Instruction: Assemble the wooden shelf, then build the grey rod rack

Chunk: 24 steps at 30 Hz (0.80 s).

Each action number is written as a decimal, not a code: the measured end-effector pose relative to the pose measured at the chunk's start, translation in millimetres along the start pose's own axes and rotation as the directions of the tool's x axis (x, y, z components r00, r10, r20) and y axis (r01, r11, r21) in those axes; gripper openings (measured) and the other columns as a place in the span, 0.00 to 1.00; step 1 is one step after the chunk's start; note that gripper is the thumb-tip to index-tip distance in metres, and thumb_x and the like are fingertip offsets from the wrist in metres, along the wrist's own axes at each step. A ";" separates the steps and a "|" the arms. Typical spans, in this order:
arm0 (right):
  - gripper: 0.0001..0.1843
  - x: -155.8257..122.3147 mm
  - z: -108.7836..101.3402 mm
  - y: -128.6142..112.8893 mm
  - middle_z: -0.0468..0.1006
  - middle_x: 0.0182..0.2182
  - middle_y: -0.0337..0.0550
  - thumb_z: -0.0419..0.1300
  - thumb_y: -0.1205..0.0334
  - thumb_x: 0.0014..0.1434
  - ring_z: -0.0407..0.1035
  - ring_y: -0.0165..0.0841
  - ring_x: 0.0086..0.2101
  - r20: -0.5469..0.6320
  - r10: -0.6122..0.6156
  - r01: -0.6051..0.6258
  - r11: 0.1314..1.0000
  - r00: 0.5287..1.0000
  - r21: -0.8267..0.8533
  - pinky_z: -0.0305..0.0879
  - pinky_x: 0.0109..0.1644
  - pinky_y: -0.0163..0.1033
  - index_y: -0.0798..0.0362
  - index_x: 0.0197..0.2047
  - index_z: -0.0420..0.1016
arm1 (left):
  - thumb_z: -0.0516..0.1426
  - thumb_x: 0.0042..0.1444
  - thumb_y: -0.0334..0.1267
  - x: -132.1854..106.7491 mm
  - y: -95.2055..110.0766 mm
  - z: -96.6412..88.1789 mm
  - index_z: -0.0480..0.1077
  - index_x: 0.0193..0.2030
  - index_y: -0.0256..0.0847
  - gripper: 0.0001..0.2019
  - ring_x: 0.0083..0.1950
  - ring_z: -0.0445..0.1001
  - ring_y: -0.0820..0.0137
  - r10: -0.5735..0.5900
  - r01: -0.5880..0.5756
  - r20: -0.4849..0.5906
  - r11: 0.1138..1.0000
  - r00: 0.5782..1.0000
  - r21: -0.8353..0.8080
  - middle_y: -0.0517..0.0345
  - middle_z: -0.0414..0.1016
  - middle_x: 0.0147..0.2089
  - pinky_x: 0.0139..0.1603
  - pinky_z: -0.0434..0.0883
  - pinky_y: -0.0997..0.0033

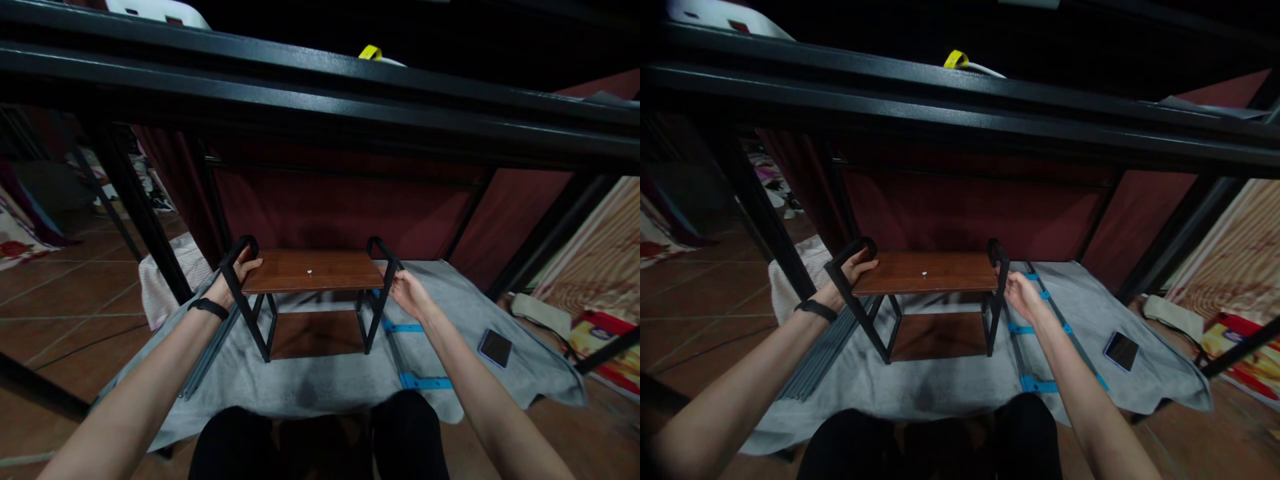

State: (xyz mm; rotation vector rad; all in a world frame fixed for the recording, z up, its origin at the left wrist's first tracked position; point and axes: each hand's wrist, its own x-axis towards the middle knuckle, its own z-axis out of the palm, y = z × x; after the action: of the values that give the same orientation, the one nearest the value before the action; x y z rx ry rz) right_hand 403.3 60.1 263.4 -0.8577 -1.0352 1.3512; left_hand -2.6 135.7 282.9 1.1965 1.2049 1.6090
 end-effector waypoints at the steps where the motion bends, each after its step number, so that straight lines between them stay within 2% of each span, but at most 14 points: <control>1: 0.15 3.9 1.9 -1.0 0.81 0.42 0.43 0.58 0.56 0.49 0.71 0.42 0.49 -0.028 0.001 -0.001 1.000 1.000 -0.002 0.71 0.50 0.45 0.49 0.40 0.79 | 0.66 0.41 0.34 1.8 -1.5 0.3 0.72 0.55 0.41 0.29 0.66 0.63 0.54 0.008 -0.008 0.016 1.000 1.000 -0.003 0.53 0.70 0.62 0.67 0.59 0.55; 5: 0.18 19.1 12.4 -1.2 0.82 0.38 0.43 0.65 0.50 0.47 0.73 0.42 0.47 -0.077 -0.029 0.029 1.000 0.997 -0.010 0.70 0.49 0.45 0.48 0.41 0.79 | 0.66 0.39 0.34 8.7 -8.7 1.7 0.73 0.53 0.40 0.29 0.66 0.63 0.54 0.031 -0.032 0.076 0.999 0.997 0.014 0.53 0.70 0.62 0.70 0.54 0.55; 9: 0.21 22.4 12.4 -0.2 0.82 0.36 0.41 0.68 0.49 0.46 0.74 0.41 0.45 -0.070 -0.011 0.009 0.999 0.998 -0.038 0.71 0.47 0.44 0.48 0.43 0.79 | 0.65 0.40 0.35 13.2 -14.7 1.0 0.72 0.55 0.41 0.30 0.64 0.65 0.55 0.025 -0.029 0.106 0.999 0.994 0.033 0.56 0.72 0.60 0.70 0.55 0.57; 14: 0.21 17.0 4.9 -0.5 0.82 0.38 0.42 0.68 0.51 0.49 0.75 0.41 0.43 -0.028 0.031 -0.031 0.999 0.999 -0.024 0.74 0.44 0.45 0.48 0.47 0.78 | 0.67 0.38 0.37 14.3 -19.2 0.1 0.72 0.55 0.45 0.32 0.67 0.60 0.54 0.052 -0.057 0.052 0.994 0.997 0.089 0.59 0.73 0.59 0.70 0.55 0.57; 17: 0.22 15.0 3.2 -0.7 0.82 0.40 0.43 0.67 0.51 0.50 0.75 0.41 0.43 -0.050 0.022 -0.023 1.000 0.998 -0.018 0.75 0.44 0.45 0.49 0.48 0.77 | 0.66 0.41 0.38 13.4 -19.8 2.2 0.71 0.56 0.44 0.31 0.68 0.60 0.54 0.047 -0.052 0.056 0.993 0.997 0.106 0.58 0.74 0.58 0.71 0.54 0.55; 20: 0.22 15.0 4.2 0.0 0.82 0.41 0.42 0.66 0.50 0.51 0.75 0.41 0.45 -0.068 0.040 -0.042 0.999 0.997 -0.031 0.75 0.45 0.46 0.49 0.48 0.77 | 0.63 0.44 0.36 12.8 -19.0 4.6 0.71 0.56 0.43 0.28 0.69 0.59 0.56 0.061 -0.067 0.062 0.992 0.996 0.106 0.57 0.70 0.62 0.71 0.52 0.57; 24: 0.21 19.7 9.0 3.0 0.82 0.38 0.43 0.67 0.49 0.49 0.75 0.41 0.43 -0.116 -0.024 0.021 1.000 0.993 -0.021 0.74 0.44 0.44 0.49 0.46 0.78 | 0.63 0.44 0.35 11.5 -13.7 4.0 0.73 0.54 0.41 0.26 0.68 0.60 0.55 0.056 -0.060 0.051 0.996 0.997 0.072 0.56 0.71 0.61 0.71 0.54 0.58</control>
State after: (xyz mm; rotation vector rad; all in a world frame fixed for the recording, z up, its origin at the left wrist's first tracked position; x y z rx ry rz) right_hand 392.6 79.0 265.4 -0.9255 -0.9666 1.2591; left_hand -0.9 150.8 272.6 1.3207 1.2177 1.5802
